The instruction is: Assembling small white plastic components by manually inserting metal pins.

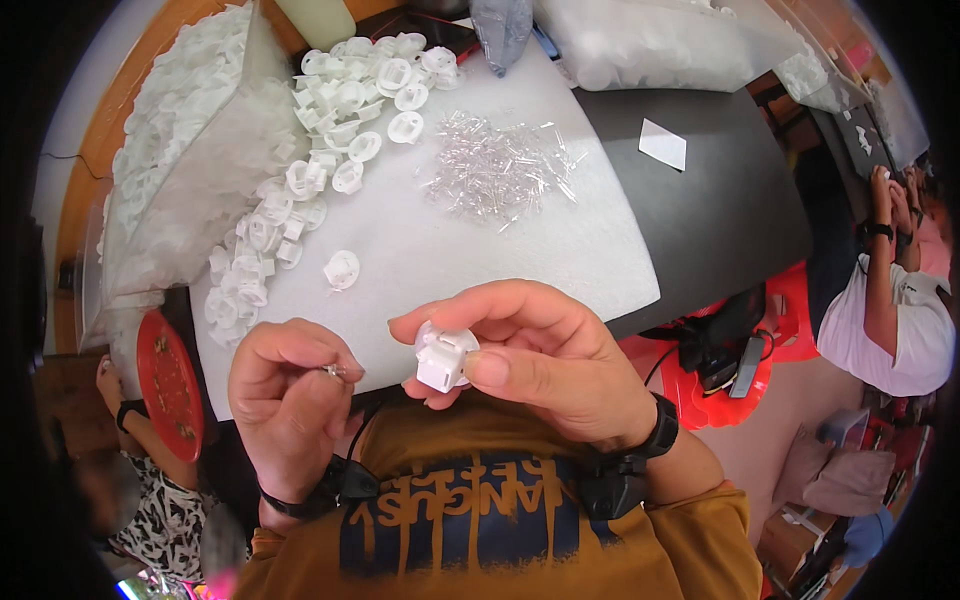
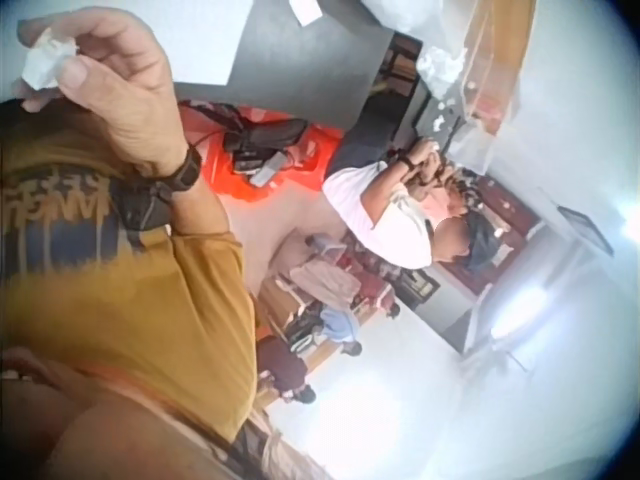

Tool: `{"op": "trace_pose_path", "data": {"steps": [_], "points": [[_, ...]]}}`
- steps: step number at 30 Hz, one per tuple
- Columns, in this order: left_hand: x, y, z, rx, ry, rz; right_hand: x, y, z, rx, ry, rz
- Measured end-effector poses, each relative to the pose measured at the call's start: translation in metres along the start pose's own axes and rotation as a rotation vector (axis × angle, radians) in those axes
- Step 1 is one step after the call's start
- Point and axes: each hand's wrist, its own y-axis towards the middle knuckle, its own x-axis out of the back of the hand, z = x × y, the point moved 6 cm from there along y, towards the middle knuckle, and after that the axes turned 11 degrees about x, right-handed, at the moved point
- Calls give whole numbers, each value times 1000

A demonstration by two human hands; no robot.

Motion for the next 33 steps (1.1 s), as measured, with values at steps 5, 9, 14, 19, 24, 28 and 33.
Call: {"op": "trace_pose_path", "data": {"steps": [5, 9, 14, 19, 24, 28, 33], "points": [[-1, -4, -5, -262, 43, 106, -7, 3, -11, -52, 39, 9], [2, -3, -5, -319, 122, 116, -7, 4, -20, -49, 42, 5], [6, -2, 0, -343, 139, 98, -6, 6, -26, -98, 63, -27], [8, -3, 5, -284, 114, 81, -6, 8, -27, -112, 46, -37], [5, -1, 8, -252, -43, 80, -4, 8, -29, -40, 36, -59], [5, 1, 9, -273, 19, 87, 0, 9, -31, -29, 107, -66], [0, 3, 6, -386, 83, 90, -1, 12, -29, -4, 141, -23]]}}
